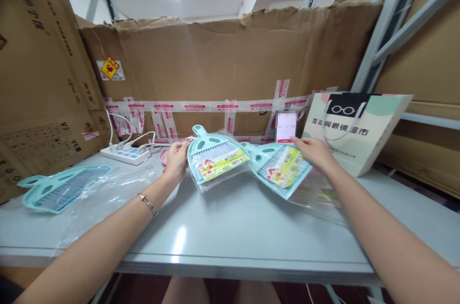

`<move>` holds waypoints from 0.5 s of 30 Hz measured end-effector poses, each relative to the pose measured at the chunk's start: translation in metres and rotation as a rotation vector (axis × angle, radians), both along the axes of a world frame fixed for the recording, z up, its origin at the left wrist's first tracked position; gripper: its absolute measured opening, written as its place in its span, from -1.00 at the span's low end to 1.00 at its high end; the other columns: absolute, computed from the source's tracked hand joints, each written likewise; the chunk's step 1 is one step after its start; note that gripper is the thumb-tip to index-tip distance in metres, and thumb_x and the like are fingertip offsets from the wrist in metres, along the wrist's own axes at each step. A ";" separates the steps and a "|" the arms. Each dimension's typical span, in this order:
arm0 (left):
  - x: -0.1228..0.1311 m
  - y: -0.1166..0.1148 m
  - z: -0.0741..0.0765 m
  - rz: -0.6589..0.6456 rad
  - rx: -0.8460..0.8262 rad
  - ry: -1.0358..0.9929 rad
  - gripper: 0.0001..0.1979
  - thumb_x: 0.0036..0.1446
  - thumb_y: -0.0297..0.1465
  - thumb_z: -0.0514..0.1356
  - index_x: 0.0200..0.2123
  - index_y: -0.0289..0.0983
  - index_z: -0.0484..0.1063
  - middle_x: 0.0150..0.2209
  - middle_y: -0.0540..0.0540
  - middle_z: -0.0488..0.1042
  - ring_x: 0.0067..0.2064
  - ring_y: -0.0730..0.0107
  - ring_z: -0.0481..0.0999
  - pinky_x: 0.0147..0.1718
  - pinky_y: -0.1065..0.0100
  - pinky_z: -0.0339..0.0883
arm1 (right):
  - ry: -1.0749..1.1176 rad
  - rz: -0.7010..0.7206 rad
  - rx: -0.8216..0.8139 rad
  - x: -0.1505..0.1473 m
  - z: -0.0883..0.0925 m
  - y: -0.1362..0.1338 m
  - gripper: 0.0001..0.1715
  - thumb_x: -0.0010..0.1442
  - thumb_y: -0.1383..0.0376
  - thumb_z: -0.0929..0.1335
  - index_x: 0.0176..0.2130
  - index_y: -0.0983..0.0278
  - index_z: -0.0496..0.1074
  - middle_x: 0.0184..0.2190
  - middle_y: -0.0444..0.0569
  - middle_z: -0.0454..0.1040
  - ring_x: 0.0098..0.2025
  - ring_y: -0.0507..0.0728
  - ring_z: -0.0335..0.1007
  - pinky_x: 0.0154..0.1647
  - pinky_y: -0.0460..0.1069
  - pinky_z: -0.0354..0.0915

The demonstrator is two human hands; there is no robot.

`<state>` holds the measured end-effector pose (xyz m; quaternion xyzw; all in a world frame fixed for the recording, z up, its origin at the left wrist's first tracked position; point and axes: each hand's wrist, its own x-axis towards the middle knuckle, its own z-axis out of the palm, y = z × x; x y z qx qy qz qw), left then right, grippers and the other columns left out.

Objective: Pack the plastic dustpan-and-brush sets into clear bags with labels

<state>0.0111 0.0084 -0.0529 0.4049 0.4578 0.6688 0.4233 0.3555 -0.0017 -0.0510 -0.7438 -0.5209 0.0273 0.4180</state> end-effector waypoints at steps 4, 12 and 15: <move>-0.006 0.008 -0.003 0.082 0.004 -0.007 -0.87 0.08 -0.31 0.08 -0.41 -0.23 0.19 -0.55 0.13 0.25 -0.63 0.58 0.23 -0.64 0.52 0.15 | -0.080 -0.153 -0.121 0.033 -0.001 -0.004 -0.64 0.09 0.10 0.27 -0.63 0.19 0.30 -0.57 0.05 0.37 -0.34 0.32 0.37 -0.32 0.16 0.20; -0.017 0.020 -0.010 0.233 0.100 0.020 -0.83 0.09 -0.27 0.08 -0.39 -0.23 0.16 -0.50 0.10 0.28 -0.50 0.53 0.33 -0.47 0.46 0.26 | -0.070 0.357 0.345 -0.091 0.019 -0.021 -0.85 0.08 0.23 0.29 -0.34 0.23 0.40 -0.23 0.05 0.43 -0.11 0.19 0.32 -0.05 0.12 0.18; -0.019 0.021 -0.010 0.318 0.190 0.047 -0.82 0.10 -0.25 0.07 -0.40 -0.23 0.15 -0.48 0.08 0.29 -0.44 0.50 0.36 -0.42 0.44 0.26 | 0.406 0.587 0.130 -0.151 0.019 -0.021 -0.87 0.00 0.25 0.38 -0.40 0.25 0.39 -0.37 -0.05 0.47 -0.29 0.10 0.39 -0.19 0.03 0.28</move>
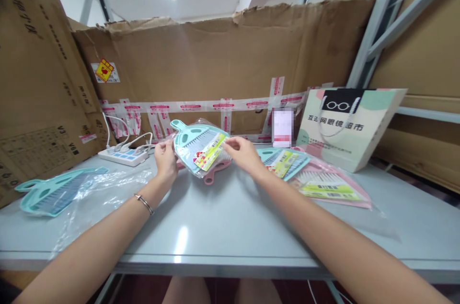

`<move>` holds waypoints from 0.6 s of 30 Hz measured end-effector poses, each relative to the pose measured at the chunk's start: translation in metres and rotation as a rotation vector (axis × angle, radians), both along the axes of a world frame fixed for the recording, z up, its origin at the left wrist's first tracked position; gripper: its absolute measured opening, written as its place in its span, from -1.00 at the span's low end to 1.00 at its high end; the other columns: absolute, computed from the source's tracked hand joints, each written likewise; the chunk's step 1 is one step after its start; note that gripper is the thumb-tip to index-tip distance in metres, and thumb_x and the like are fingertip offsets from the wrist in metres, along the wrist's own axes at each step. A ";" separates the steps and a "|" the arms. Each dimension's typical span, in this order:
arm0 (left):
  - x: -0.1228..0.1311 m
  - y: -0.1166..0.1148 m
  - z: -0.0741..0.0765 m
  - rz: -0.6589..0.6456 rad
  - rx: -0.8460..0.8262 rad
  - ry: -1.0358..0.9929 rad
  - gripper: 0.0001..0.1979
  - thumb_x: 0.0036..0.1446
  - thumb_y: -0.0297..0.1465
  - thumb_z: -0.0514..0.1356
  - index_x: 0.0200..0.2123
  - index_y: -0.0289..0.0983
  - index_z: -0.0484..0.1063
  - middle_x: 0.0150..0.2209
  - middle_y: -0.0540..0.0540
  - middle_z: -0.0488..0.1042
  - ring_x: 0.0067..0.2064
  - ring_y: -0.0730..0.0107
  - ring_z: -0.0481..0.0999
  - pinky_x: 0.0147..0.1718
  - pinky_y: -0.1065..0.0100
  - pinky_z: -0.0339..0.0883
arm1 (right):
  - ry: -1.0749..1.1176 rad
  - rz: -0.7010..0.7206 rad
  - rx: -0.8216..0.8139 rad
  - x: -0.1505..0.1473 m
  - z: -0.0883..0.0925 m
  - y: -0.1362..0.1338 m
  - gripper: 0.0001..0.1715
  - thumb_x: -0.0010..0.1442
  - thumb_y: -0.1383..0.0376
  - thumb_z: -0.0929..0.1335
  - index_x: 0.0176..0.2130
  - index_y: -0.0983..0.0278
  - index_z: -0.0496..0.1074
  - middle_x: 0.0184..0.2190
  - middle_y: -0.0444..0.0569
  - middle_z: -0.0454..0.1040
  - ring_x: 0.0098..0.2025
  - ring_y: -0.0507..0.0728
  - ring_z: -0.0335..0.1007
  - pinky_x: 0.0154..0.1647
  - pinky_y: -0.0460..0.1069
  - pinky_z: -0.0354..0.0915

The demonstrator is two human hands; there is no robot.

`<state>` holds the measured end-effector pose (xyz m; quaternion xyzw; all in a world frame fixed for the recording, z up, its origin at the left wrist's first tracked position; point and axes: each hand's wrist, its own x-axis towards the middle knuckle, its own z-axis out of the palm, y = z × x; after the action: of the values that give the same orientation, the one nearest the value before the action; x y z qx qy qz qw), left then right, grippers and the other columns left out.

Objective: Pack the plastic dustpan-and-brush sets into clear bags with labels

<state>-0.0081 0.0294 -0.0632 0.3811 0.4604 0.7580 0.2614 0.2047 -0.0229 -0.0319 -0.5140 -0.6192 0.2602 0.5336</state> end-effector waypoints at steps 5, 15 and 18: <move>0.003 -0.002 0.000 0.015 0.036 0.021 -0.86 0.14 -0.29 0.04 -0.39 -0.22 0.15 -0.47 0.07 0.30 -0.41 0.49 0.38 -0.38 0.43 0.26 | 0.586 0.138 -0.346 -0.042 -0.017 0.017 -0.62 -0.14 0.33 0.47 -0.42 0.23 0.20 -0.52 -0.10 0.44 -0.48 0.07 0.39 -0.48 -0.04 0.31; -0.015 0.010 0.002 0.162 0.011 0.034 -0.88 0.13 -0.43 0.01 -0.44 -0.19 0.09 -0.40 0.01 0.36 -0.26 0.42 0.47 -0.23 0.36 0.28 | -0.027 -0.365 -0.070 0.036 -0.023 0.033 -0.62 -0.22 0.36 0.44 -0.40 0.21 0.20 -0.38 -0.07 0.38 -0.26 0.17 0.34 -0.23 0.07 0.27; -0.015 0.011 -0.001 0.130 0.027 0.037 -0.87 0.12 -0.38 0.03 -0.43 -0.18 0.07 -0.36 -0.01 0.41 -0.22 0.39 0.50 -0.22 0.34 0.30 | -0.155 -0.381 0.182 0.026 -0.025 0.029 -0.74 -0.14 0.32 0.41 -0.38 0.23 0.27 -0.26 0.00 0.36 -0.13 0.18 0.28 -0.05 0.11 0.19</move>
<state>-0.0228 0.0408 -0.0639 0.3679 0.4788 0.7721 0.1981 0.2309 0.0059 -0.0568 -0.5899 -0.5709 0.0577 0.5681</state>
